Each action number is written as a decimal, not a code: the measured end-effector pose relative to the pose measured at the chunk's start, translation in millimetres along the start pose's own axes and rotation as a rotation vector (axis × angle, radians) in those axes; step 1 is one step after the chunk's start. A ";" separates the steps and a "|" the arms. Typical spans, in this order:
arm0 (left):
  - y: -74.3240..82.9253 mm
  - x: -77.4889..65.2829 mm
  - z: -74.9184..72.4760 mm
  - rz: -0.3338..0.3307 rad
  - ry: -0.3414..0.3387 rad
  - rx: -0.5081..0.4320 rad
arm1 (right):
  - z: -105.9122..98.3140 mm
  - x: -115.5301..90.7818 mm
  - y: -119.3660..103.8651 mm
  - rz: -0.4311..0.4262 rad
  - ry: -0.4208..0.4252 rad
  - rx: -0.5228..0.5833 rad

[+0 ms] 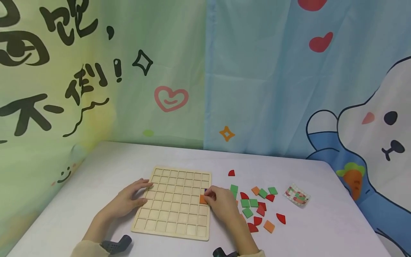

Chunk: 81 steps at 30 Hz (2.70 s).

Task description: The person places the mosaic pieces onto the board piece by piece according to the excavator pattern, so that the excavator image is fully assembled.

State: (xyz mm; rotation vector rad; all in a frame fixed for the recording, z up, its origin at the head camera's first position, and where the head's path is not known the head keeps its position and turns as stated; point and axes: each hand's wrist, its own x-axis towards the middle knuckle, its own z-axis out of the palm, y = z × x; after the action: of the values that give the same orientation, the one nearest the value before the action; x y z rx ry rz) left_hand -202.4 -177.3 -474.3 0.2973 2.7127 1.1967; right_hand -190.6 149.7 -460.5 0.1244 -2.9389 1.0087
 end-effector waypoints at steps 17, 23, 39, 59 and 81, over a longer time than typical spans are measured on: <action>2.6 0.4 4.0 -0.023 0.031 0.048 | 0.6 -5.5 -0.9 -0.080 0.014 -0.106; 3.0 0.7 0.8 -0.012 0.035 0.055 | -0.5 -4.1 -7.4 -0.083 -0.003 -0.174; -0.3 4.7 4.1 -0.006 0.030 0.042 | -7.4 0.4 6.8 -0.065 0.003 -0.233; 4.2 0.7 1.4 -0.009 0.024 0.039 | -50.4 8.4 73.6 0.016 0.076 -0.158; -1.3 1.1 1.3 0.047 0.013 0.012 | -41.0 12.1 59.7 0.087 0.131 -0.066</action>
State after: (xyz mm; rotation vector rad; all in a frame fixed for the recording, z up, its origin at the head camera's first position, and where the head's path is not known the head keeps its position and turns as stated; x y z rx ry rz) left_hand -203.3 -177.0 -476.1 0.3575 2.7391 1.1994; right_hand -207.6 221.1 -464.0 -0.0687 -2.8755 0.8909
